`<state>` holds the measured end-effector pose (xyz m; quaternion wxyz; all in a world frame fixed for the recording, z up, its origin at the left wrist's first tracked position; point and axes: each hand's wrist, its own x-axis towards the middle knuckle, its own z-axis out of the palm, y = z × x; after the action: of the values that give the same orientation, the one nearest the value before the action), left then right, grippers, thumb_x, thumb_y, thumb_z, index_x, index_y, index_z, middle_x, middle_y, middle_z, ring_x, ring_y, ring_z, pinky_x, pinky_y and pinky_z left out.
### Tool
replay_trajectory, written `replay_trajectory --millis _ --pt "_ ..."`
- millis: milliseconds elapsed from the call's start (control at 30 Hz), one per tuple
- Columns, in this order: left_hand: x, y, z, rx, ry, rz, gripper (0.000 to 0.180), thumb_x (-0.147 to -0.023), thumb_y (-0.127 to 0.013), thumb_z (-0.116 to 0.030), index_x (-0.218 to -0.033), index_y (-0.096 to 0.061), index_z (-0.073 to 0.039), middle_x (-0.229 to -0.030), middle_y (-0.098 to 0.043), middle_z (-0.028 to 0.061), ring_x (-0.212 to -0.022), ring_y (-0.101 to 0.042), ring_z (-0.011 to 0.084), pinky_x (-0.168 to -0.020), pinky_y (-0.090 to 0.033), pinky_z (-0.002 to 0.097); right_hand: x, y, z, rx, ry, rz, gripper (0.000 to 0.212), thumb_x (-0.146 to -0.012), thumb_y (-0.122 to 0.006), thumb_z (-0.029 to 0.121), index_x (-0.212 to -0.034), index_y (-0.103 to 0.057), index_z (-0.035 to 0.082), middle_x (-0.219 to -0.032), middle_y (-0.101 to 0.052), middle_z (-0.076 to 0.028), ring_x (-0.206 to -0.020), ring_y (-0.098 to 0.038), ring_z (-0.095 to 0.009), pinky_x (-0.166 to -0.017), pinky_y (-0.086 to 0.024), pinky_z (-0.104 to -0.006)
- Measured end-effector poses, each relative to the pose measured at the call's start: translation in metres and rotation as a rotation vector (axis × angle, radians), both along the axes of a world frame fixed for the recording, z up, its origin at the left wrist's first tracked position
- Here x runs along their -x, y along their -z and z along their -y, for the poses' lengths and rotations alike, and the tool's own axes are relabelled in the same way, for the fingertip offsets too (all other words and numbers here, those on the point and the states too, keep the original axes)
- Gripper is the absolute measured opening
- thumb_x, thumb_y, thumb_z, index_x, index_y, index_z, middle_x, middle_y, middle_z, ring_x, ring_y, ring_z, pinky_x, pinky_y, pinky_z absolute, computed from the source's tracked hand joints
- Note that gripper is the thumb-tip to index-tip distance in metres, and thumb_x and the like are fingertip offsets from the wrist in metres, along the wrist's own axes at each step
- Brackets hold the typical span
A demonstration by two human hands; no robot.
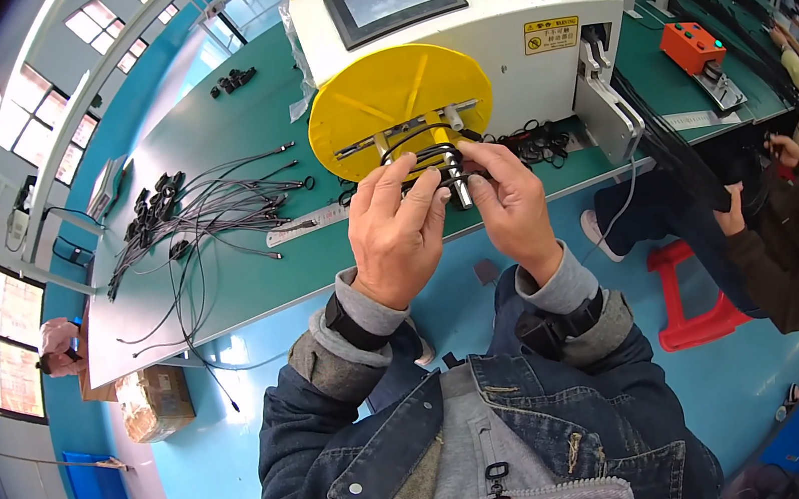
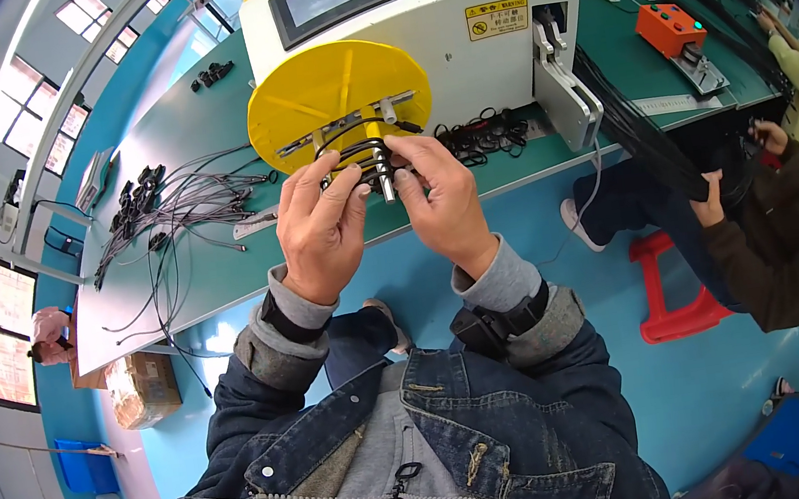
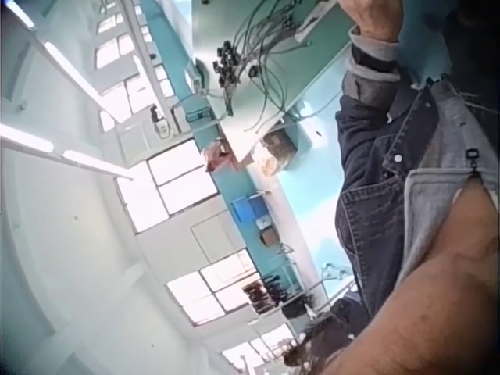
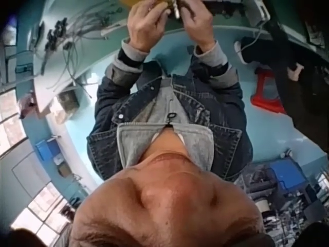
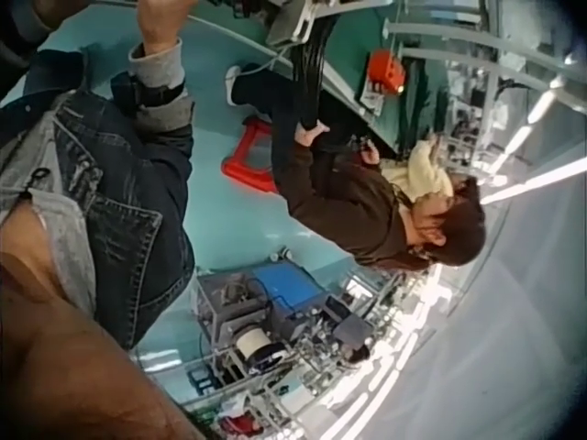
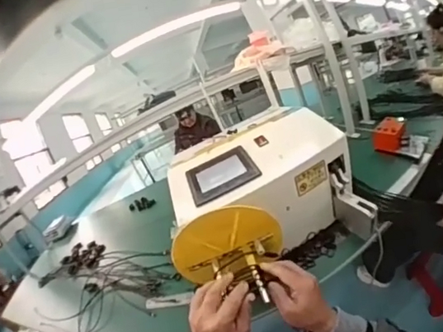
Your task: The person picks up a cable, winds it around the spindles of a machine, and removes the coiled cable. They then secure the coil with a rubber band and place it on the table, repeating the process.
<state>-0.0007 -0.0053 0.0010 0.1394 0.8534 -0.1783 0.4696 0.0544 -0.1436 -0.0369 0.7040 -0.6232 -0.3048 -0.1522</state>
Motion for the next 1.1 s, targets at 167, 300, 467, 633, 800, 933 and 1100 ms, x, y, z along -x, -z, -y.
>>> replay_trajectory --millis 167,300,467,633,800,933,1100 --pt "0.002 0.0 0.0 -0.011 -0.026 0.002 0.024 -0.069 -0.069 -0.011 -0.092 -0.064 -0.008 -0.102 -0.058 0.0143 -0.092 -0.055 0.0311 -0.078 -0.043 0.038 0.005 0.003 -0.004 -0.054 -0.014 -0.014 0.031 -0.081 -0.048 -0.009 -0.111 -0.053 -0.003 -0.104 -0.053 -0.009 -0.091 -0.055 -0.014 -0.075 -0.046 -0.0217" --pt "0.0 0.0 0.001 -0.01 -0.024 0.003 0.024 -0.069 -0.068 -0.011 -0.092 -0.064 -0.008 -0.098 -0.059 0.0137 -0.089 -0.055 0.0305 -0.076 -0.043 0.0376 0.01 0.009 -0.006 -0.065 0.029 -0.024 0.033 -0.08 -0.05 -0.01 -0.112 -0.052 -0.004 -0.106 -0.053 -0.01 -0.091 -0.056 -0.015 -0.075 -0.047 -0.0223" --pt "-0.001 0.0 0.0 0.002 -0.024 0.008 0.023 -0.069 -0.068 -0.01 -0.092 -0.064 -0.007 -0.09 -0.058 0.0116 -0.081 -0.054 0.0284 -0.071 -0.043 0.0363 0.024 0.006 -0.013 0.013 0.213 0.065 0.031 -0.077 -0.055 -0.009 -0.108 -0.054 -0.004 -0.105 -0.054 -0.012 -0.089 -0.059 -0.017 -0.072 -0.05 -0.0244" --pt "-0.006 0.001 0.001 0.024 -0.026 0.008 0.023 -0.068 -0.067 -0.007 -0.091 -0.063 -0.005 -0.082 -0.056 0.01 -0.074 -0.053 0.0264 -0.066 -0.043 0.0347 0.025 0.005 -0.018 0.092 0.351 0.163 0.033 -0.072 -0.061 -0.008 -0.105 -0.055 -0.004 -0.103 -0.056 -0.014 -0.086 -0.061 -0.019 -0.071 -0.052 -0.0255" --pt "-0.004 -0.007 0.004 0.088 -0.017 -0.08 0.022 -0.067 -0.064 -0.004 -0.089 -0.064 -0.003 -0.082 -0.056 0.0088 -0.077 -0.053 0.0268 -0.07 -0.042 0.0359 0.004 0.01 -0.013 0.108 0.289 0.195 0.039 -0.068 -0.067 -0.005 -0.106 -0.055 -0.001 -0.103 -0.056 -0.013 -0.08 -0.061 -0.018 -0.068 -0.051 -0.0257" --pt "-0.007 -0.015 0.003 0.2 -0.034 -0.324 0.033 -0.069 -0.057 -0.007 -0.101 -0.058 0.0 -0.093 -0.053 0.0152 -0.084 -0.05 0.0307 -0.077 -0.04 0.0388 -0.011 0.003 -0.005 0.157 0.226 0.178 0.05 -0.067 -0.069 -0.002 -0.113 -0.05 0.0 -0.104 -0.055 -0.012 -0.08 -0.059 -0.017 -0.068 -0.05 -0.0263" --pt "-0.02 0.001 -0.003 0.073 -0.131 -0.249 0.05 -0.071 -0.05 -0.013 -0.116 -0.042 0.007 -0.105 -0.042 0.0272 -0.091 -0.045 0.0386 -0.084 -0.037 0.0431 -0.025 0.001 0.0 0.259 0.081 0.045 0.068 -0.066 -0.073 0.007 -0.123 -0.039 -0.002 -0.103 -0.054 -0.014 -0.085 -0.057 -0.017 -0.07 -0.05 -0.0267"
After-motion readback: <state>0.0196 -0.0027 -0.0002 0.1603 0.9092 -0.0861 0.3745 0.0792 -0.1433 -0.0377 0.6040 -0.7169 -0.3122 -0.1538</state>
